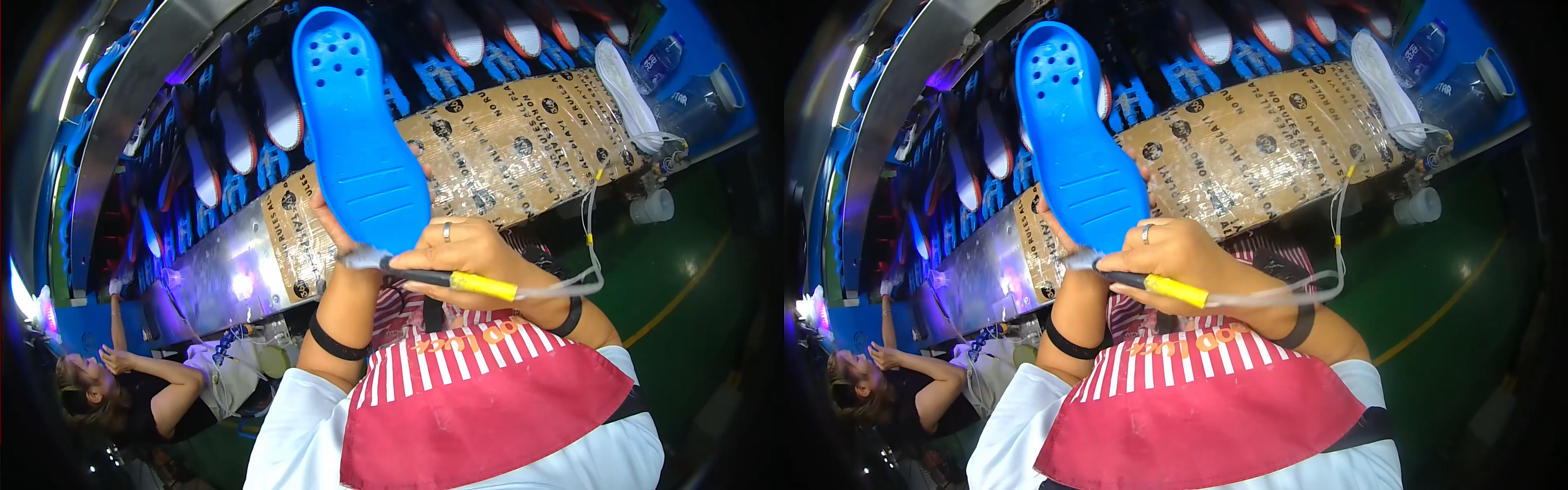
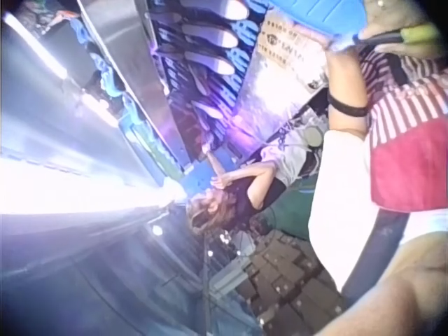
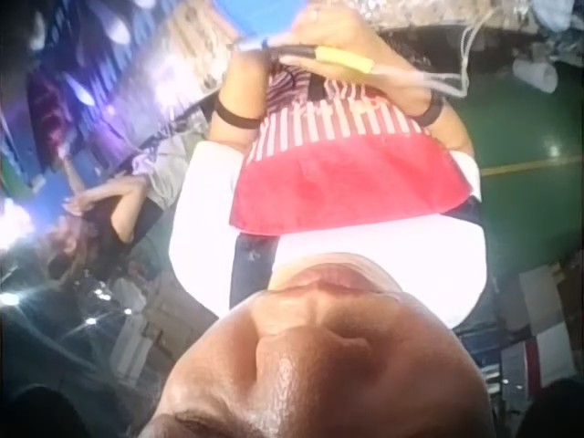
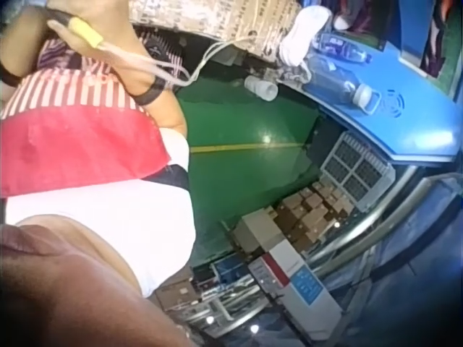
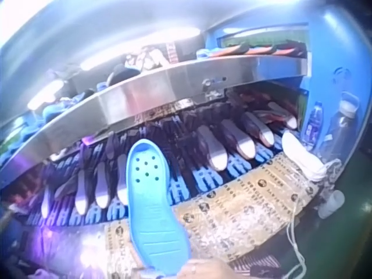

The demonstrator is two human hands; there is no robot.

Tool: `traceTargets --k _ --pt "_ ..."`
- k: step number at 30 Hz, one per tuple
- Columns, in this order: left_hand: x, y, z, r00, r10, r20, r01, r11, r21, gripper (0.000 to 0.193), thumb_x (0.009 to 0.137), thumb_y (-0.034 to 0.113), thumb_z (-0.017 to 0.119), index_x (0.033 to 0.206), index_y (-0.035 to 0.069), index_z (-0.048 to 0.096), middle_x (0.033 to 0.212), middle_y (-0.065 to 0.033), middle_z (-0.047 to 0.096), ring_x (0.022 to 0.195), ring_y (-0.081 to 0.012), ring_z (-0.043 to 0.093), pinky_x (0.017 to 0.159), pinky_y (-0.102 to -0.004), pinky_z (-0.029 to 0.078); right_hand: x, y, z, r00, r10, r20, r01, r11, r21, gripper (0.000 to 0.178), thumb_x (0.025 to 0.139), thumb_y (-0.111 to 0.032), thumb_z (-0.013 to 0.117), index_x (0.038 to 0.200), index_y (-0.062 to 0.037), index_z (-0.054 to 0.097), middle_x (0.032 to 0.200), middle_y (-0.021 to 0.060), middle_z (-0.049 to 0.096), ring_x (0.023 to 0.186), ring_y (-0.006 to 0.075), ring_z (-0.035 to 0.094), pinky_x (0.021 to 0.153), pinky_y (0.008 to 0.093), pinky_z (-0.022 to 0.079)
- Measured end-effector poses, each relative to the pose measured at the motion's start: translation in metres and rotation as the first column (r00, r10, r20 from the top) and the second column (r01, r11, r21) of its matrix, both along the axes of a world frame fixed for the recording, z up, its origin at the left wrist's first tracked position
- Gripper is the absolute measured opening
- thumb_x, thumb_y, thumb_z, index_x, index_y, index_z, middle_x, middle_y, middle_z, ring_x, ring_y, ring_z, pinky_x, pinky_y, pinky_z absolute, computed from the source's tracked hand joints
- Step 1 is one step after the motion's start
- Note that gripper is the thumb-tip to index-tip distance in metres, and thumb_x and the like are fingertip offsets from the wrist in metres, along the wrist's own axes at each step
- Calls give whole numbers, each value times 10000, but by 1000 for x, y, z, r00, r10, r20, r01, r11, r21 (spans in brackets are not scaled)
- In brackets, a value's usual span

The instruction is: Applying adhesive or primer to the bottom of blue clog soles using a brush tool at a factory workstation.

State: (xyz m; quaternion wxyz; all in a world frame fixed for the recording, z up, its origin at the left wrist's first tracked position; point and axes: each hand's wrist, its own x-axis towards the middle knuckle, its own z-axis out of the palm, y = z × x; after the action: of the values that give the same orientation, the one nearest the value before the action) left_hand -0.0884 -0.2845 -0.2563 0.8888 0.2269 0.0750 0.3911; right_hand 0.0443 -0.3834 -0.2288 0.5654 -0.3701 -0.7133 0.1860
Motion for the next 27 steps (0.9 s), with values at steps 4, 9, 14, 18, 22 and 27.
traceTargets --k 4,9,14,18,22,27 --pt "-12 14 4 999 26 19 -28 989 147 991 699 705 522 1375 26 269 1237 -245 453 1059 -419 520 793 -499 517 12 -5 5 967 133 -216 -172 969 -178 246 714 -87 733 945 -24 675 705 96 613 597 221 579 557 310 446" --pt "-11 18 7 999 25 -28 -21 991 131 1010 672 689 567 1378 31 270 1240 -249 452 1063 -420 521 808 -498 517 4 -10 -12 979 101 -176 -138 967 -213 300 696 -55 755 981 -10 674 755 107 633 659 192 601 590 279 451" --pt "-20 20 5 999 -43 -33 45 996 73 1028 649 674 608 1386 43 270 1245 -257 448 1085 -426 511 837 -517 503 13 -8 -5 944 226 -242 -279 937 -211 293 697 -60 752 978 -25 678 751 110 637 640 203 604 579 287 456" --pt "-20 25 11 996 9 -87 9 981 196 1033 642 658 627 1389 41 270 1279 -273 422 1109 -443 498 873 -540 477 18 -2 -6 998 37 -52 -43 992 -118 279 691 -44 752 960 -15 683 731 105 637 624 189 597 566 288 439" --pt "-19 22 22 983 -140 122 131 988 77 1036 638 631 645 1395 36 262 1305 -280 405 1119 -460 489 905 -558 450 15 -9 -18 970 189 -156 -223 945 -240 273 684 -43 754 945 -14 684 725 106 635 616 203 597 572 298 445" --pt "-31 27 19 984 -100 -147 125 978 170 991 700 620 596 1384 -8 250 1287 -337 391 1107 -501 480 861 -571 466 23 -4 -3 945 310 -103 -322 937 -133 281 674 -37 758 943 -16 682 695 97 626 590 213 584 560 298 448"
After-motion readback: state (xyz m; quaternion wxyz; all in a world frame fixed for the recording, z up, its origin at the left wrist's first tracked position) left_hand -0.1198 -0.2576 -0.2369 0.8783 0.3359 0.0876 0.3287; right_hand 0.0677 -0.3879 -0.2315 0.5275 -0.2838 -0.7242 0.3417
